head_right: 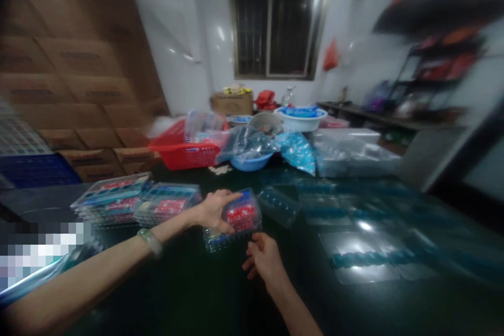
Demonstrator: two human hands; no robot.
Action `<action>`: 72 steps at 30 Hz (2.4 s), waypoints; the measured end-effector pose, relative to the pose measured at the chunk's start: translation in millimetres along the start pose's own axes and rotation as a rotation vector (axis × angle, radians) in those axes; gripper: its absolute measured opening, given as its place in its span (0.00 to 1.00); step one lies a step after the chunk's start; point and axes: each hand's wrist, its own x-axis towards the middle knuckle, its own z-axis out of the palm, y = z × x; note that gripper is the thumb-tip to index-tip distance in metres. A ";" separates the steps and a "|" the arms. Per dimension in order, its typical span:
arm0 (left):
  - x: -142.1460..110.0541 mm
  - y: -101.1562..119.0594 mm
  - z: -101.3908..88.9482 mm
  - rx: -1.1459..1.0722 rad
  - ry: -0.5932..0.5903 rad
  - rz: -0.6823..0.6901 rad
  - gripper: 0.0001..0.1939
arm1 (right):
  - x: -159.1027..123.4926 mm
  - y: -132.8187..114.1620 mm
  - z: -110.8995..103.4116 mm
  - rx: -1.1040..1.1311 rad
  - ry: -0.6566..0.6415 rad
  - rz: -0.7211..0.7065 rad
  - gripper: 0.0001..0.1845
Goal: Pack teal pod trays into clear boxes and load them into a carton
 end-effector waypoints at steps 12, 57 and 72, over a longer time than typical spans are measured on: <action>-4.7 1.0 2.5 -0.144 0.001 0.001 0.50 | -14.5 9.4 6.4 -0.864 0.335 -0.576 0.27; -5.7 3.7 19.6 -0.460 0.195 0.079 0.47 | -5.5 16.9 9.7 -1.140 0.423 -0.594 0.29; -57.0 28.5 -29.7 -0.407 0.328 0.145 0.47 | -22.7 4.2 -0.9 -1.104 0.442 -0.579 0.27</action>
